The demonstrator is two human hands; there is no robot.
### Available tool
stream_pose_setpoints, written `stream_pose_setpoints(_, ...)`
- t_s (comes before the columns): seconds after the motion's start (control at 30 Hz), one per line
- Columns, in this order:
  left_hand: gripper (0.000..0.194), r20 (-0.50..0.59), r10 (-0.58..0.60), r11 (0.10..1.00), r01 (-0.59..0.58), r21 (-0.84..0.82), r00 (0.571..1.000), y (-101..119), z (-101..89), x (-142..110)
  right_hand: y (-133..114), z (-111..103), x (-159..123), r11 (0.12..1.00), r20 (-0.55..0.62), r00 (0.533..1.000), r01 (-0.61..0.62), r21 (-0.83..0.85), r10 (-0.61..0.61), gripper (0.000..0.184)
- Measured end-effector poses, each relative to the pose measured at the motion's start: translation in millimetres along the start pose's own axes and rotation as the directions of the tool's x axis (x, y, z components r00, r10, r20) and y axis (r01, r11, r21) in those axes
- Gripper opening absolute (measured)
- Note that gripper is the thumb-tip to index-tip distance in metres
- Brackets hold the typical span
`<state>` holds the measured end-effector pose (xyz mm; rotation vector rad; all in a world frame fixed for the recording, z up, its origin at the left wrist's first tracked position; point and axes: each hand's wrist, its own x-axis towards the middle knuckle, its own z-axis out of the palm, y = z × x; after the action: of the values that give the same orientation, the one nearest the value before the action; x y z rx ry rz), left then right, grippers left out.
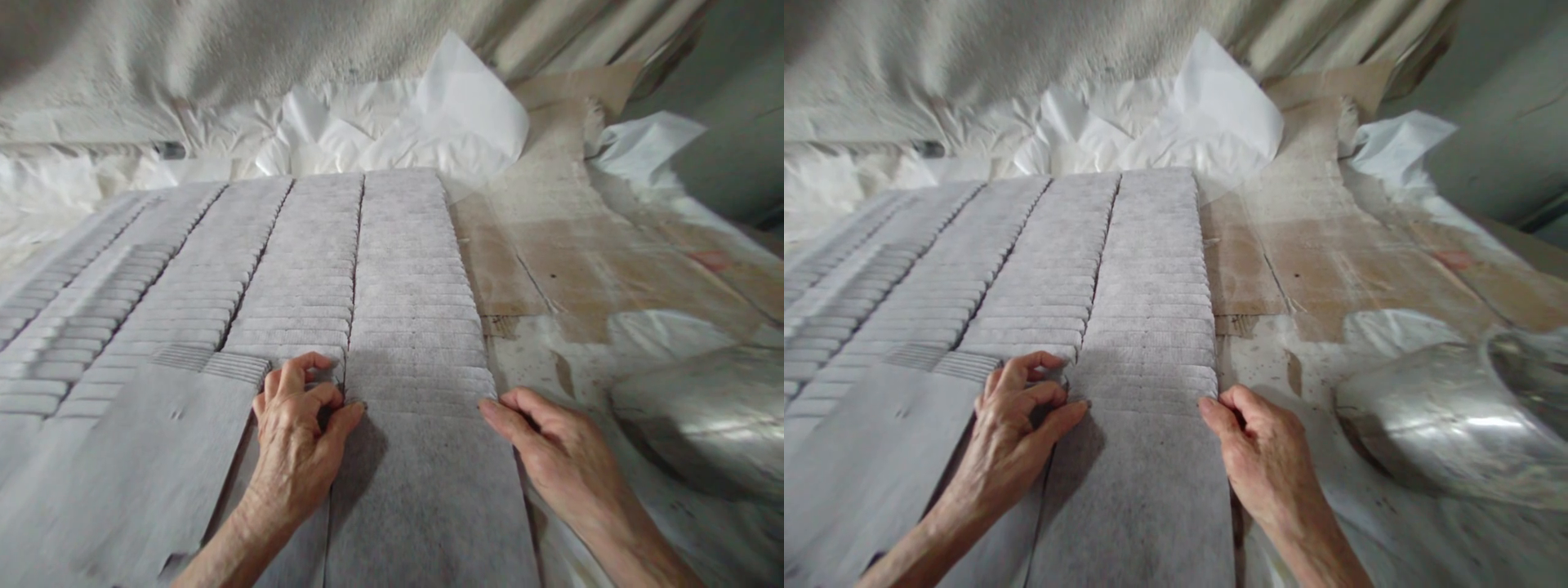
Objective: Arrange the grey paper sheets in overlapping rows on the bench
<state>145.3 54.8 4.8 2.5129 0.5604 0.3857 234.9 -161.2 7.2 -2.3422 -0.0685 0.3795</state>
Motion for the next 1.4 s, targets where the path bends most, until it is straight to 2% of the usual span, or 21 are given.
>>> stream_pose_setpoints(0.1, 0.024, -0.024, 0.068, 0.996, -0.066, 0.063, 0.997, -0.9, 2.8, -2.7, 6.3, 5.1, -0.5, 0.998, -0.021, 0.999, 0.023, -0.057, -0.024, 0.056)
stream_pose_setpoints(0.17, 0.016, -0.072, 0.116, 0.986, -0.106, 0.126, 0.991, -1.0, 4.1, -6.0, 12.8, 8.3, -2.7, 0.984, -0.139, 0.982, 0.112, -0.137, -0.131, 0.056)
stream_pose_setpoints(0.2, 0.012, -0.109, 0.138, 0.980, -0.120, 0.157, 0.984, -1.0, 4.0, -8.0, 15.9, 9.3, -4.6, 0.962, -0.229, 0.945, 0.193, -0.192, -0.235, 0.055)
stream_pose_setpoints(0.23, 0.012, -0.152, 0.163, 0.974, -0.134, 0.180, 0.975, -0.8, 3.3, -10.2, 18.2, 9.5, -6.7, 0.921, -0.323, 0.872, 0.293, -0.258, -0.368, 0.051)
stream_pose_setpoints(0.3, 0.020, -0.189, 0.230, 0.959, -0.189, 0.212, 0.955, -0.1, -0.1, -14.5, 19.5, 7.6, -11.1, 0.798, -0.415, 0.685, 0.463, -0.387, -0.599, 0.039)
stream_pose_setpoints(0.33, 0.022, -0.173, 0.269, 0.947, -0.228, 0.227, 0.947, 0.2, -2.4, -16.3, 18.6, 5.8, -12.7, 0.733, -0.401, 0.616, 0.528, -0.429, -0.678, 0.032)
stream_pose_setpoints(0.37, 0.024, -0.135, 0.308, 0.931, -0.270, 0.245, 0.942, 0.5, -4.8, -17.4, 17.0, 3.7, -13.7, 0.678, -0.351, 0.583, 0.585, -0.445, -0.733, 0.026)
stream_pose_setpoints(0.4, 0.026, -0.086, 0.341, 0.913, -0.308, 0.266, 0.936, 0.7, -7.0, -17.8, 15.1, 1.6, -13.7, 0.638, -0.295, 0.570, 0.629, -0.444, -0.767, 0.022)
stream_pose_setpoints(0.5, 0.037, 0.042, 0.381, 0.873, -0.374, 0.313, 0.924, 0.7, -10.6, -13.0, 11.1, -2.4, -8.7, 0.568, -0.168, 0.558, 0.693, -0.445, -0.813, 0.022)
stream_pose_setpoints(0.6, 0.036, 0.109, 0.365, 0.879, -0.380, 0.288, 0.925, 1.7, -11.1, -1.7, 11.6, -2.9, 0.8, 0.549, -0.108, 0.572, 0.693, -0.467, -0.813, 0.024)
stream_pose_setpoints(0.67, 0.032, 0.163, 0.315, 0.903, -0.348, 0.253, 0.935, 3.9, -11.9, 6.4, 12.4, -3.0, 7.0, 0.579, -0.075, 0.608, 0.701, -0.415, -0.790, 0.023)
stream_pose_setpoints(0.77, 0.030, 0.263, 0.209, 0.937, -0.270, 0.221, 0.942, 8.9, -14.1, 15.6, 11.4, -3.8, 13.9, 0.655, -0.025, 0.686, 0.682, -0.325, -0.727, 0.021)
stream_pose_setpoints(0.83, 0.028, 0.297, 0.177, 0.942, -0.249, 0.225, 0.938, 11.5, -15.0, 18.9, 9.4, -4.5, 16.2, 0.663, -0.008, 0.695, 0.682, -0.309, -0.719, 0.020)
stream_pose_setpoints(0.93, 0.025, 0.253, 0.192, 0.936, -0.255, 0.244, 0.948, 11.4, -14.0, 19.3, 7.9, -3.8, 16.5, 0.656, -0.032, 0.677, 0.698, -0.289, -0.735, 0.016)
stream_pose_setpoints(1.1, 0.021, 0.146, 0.205, 0.951, -0.232, 0.206, 0.968, 3.2, -10.5, 12.1, 12.4, 1.4, 9.7, 0.665, -0.099, 0.674, 0.676, -0.317, -0.732, 0.018)
stream_pose_setpoints(1.27, 0.045, 0.062, 0.247, 0.940, -0.254, 0.226, 0.967, -0.2, -10.3, 5.5, 12.4, 4.4, -2.3, 0.627, -0.187, 0.616, 0.647, -0.434, -0.765, 0.023)
stream_pose_setpoints(1.4, 0.029, 0.100, 0.319, 0.912, -0.334, 0.238, 0.942, -0.2, -10.2, 4.3, 13.6, 6.6, -2.3, 0.635, -0.188, 0.619, 0.663, -0.396, -0.763, 0.011)
